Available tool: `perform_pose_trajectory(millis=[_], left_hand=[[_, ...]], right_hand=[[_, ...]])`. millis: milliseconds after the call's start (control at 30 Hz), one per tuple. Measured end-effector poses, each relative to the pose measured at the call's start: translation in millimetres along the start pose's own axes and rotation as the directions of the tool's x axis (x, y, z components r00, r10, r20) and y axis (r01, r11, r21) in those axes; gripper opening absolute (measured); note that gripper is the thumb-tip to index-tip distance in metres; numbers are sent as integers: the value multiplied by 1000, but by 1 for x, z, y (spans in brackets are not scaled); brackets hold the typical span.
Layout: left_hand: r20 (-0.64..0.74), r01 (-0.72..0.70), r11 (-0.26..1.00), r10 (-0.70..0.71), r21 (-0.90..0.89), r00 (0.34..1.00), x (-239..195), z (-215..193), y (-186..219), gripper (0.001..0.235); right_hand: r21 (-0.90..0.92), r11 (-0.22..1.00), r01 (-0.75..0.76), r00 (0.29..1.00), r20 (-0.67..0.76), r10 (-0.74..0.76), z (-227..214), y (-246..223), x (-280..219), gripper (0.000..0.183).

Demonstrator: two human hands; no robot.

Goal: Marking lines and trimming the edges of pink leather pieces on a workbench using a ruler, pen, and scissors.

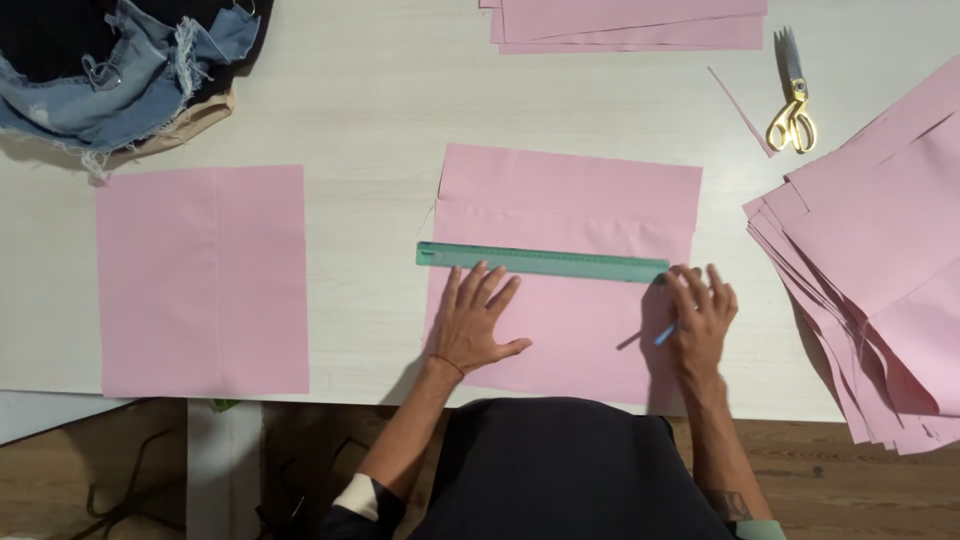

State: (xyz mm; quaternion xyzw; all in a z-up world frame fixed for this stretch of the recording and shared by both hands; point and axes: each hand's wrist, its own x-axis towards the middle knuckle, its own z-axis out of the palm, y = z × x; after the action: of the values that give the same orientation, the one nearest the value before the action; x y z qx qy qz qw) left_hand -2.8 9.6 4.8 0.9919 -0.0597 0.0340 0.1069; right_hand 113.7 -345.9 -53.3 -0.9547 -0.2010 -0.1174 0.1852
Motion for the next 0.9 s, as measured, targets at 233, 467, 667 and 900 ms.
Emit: perform_pose_trajectory(millis=[233,467,667,900], left_hand=[[-22,-39,999,38,-32,999,19,5,8,104],[-104,-19,998,12,-64,994,26,15,19,95],[-127,27,999,-24,26,992,27,18,19,89],[-67,46,998,-42,52,997,26,21,19,89]], right_hand=[[-77,997,27,1000,-6,-28,4,-1,-11,36],[-95,994,47,999,32,-44,-16,-19,-1,35],[-137,986,94,995,46,-88,-6,-12,-6,37],[-135,986,100,994,52,-94,-11,-15,-5,37]])
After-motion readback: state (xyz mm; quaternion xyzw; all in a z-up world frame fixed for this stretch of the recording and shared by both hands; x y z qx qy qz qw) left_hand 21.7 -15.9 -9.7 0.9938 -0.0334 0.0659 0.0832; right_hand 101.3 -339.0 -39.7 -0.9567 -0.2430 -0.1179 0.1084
